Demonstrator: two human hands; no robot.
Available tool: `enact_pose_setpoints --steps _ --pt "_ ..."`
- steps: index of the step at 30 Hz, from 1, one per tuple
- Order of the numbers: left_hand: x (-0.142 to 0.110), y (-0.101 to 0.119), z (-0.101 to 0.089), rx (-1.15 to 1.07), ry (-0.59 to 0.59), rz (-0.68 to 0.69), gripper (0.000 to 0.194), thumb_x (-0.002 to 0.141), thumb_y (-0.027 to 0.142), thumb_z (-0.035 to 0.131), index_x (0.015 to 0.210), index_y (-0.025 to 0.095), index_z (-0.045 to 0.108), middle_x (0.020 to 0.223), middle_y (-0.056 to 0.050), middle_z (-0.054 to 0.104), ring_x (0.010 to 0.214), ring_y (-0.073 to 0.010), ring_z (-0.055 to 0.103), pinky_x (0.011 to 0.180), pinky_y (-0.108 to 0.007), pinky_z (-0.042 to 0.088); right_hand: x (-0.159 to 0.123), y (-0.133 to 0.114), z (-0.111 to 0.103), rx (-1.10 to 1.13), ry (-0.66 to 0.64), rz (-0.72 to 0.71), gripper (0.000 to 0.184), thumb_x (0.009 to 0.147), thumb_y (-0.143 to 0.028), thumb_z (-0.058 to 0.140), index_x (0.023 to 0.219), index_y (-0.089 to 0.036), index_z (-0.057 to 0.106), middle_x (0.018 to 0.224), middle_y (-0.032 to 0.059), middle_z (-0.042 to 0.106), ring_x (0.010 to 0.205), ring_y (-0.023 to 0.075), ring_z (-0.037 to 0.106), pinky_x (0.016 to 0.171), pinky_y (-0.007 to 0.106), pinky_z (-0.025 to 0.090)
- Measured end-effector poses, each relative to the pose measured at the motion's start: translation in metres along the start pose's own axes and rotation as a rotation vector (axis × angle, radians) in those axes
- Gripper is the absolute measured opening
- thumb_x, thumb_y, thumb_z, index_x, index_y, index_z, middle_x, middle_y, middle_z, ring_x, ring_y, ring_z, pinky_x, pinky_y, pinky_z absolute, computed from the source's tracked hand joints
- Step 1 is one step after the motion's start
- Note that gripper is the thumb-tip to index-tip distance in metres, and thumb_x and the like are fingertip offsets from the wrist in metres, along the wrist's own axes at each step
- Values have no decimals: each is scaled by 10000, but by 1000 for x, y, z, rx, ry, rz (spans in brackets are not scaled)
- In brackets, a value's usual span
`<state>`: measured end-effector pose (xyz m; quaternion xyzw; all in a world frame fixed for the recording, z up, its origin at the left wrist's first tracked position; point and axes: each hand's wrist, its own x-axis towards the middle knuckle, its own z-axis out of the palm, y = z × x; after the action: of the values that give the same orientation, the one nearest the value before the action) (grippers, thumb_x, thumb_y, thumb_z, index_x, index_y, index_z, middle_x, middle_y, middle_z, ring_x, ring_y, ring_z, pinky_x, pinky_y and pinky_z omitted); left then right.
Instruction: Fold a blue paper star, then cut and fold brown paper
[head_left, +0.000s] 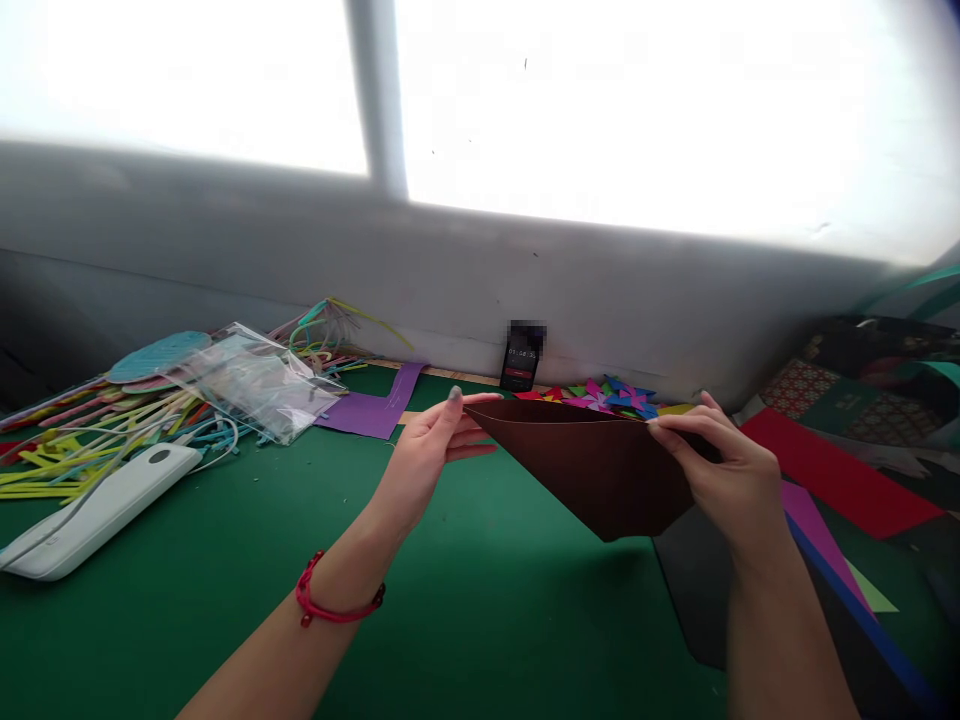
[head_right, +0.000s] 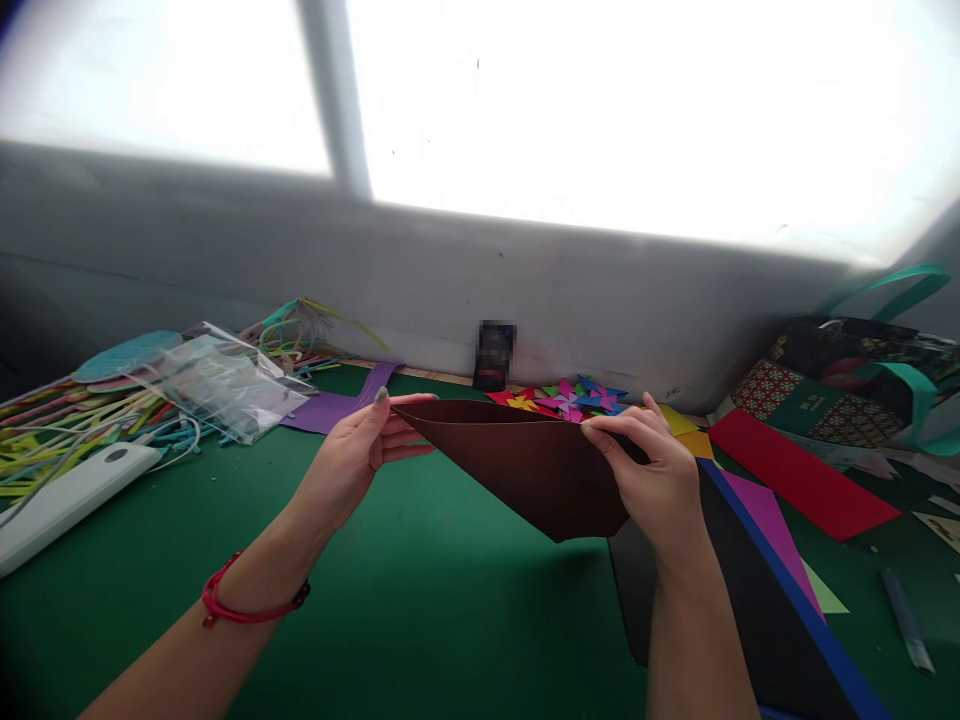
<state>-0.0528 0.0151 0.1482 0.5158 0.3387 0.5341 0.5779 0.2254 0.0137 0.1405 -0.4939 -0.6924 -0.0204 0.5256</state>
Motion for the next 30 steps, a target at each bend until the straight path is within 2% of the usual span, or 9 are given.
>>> enact_pose_setpoints --steps 6,10,12,14,17,21,24,30 --pt "-1 2 0 111 -112 81 532 778 543 453 1161 181 524 1219 -117 524 1105 -285 483 881 -379 415 0 4 0 -20 52 14 49 740 -298 610 721 -256 626 686 -38 561 619 128 501 930 455 364" --pt "0 -2 0 44 -260 120 718 653 637 521 1220 201 468 1264 -124 479 1150 -315 432 892 -387 408 -1 4 2 -37 75 50 64 732 -321 615 717 -262 634 688 -37 571 668 148 542 949 465 348" --pt "0 -4 2 0 -285 113 745 631 623 557 1234 199 450 1266 -122 475 1141 -313 442 889 -388 419 -1 3 2 -30 60 53 64 735 -318 611 723 -259 633 703 -36 580 679 150 549 957 470 340" --pt "0 -6 5 1 -241 81 650 668 516 612 1219 207 462 1248 -106 495 1121 -285 468 883 -369 432 -1 3 2 -16 40 40 57 738 -309 610 727 -258 632 711 -36 587 693 150 552 968 468 332" --pt "2 -10 7 45 -82 25 427 718 361 634 1101 189 554 1128 -83 591 1029 -238 544 839 -329 466 0 1 3 -11 9 17 32 734 -290 619 729 -260 631 705 -40 595 707 148 548 982 458 322" --pt "6 -17 2 66 76 -33 329 714 362 633 967 152 614 974 -78 659 903 -218 605 765 -316 502 1 -3 4 3 -36 -7 19 734 -276 620 723 -262 628 684 -44 585 660 136 528 960 453 345" --pt "9 -19 -1 76 107 -32 304 703 359 644 922 148 631 920 -72 674 854 -204 621 733 -300 512 0 -4 5 8 -54 0 20 738 -279 615 729 -267 628 676 -45 582 661 139 537 943 451 356" --pt "9 -19 -2 95 85 -7 261 717 340 635 895 150 643 865 -61 684 819 -194 630 711 -291 522 -2 -1 5 -41 -67 75 48 737 -323 611 733 -278 628 738 -46 623 705 159 582 940 451 345"
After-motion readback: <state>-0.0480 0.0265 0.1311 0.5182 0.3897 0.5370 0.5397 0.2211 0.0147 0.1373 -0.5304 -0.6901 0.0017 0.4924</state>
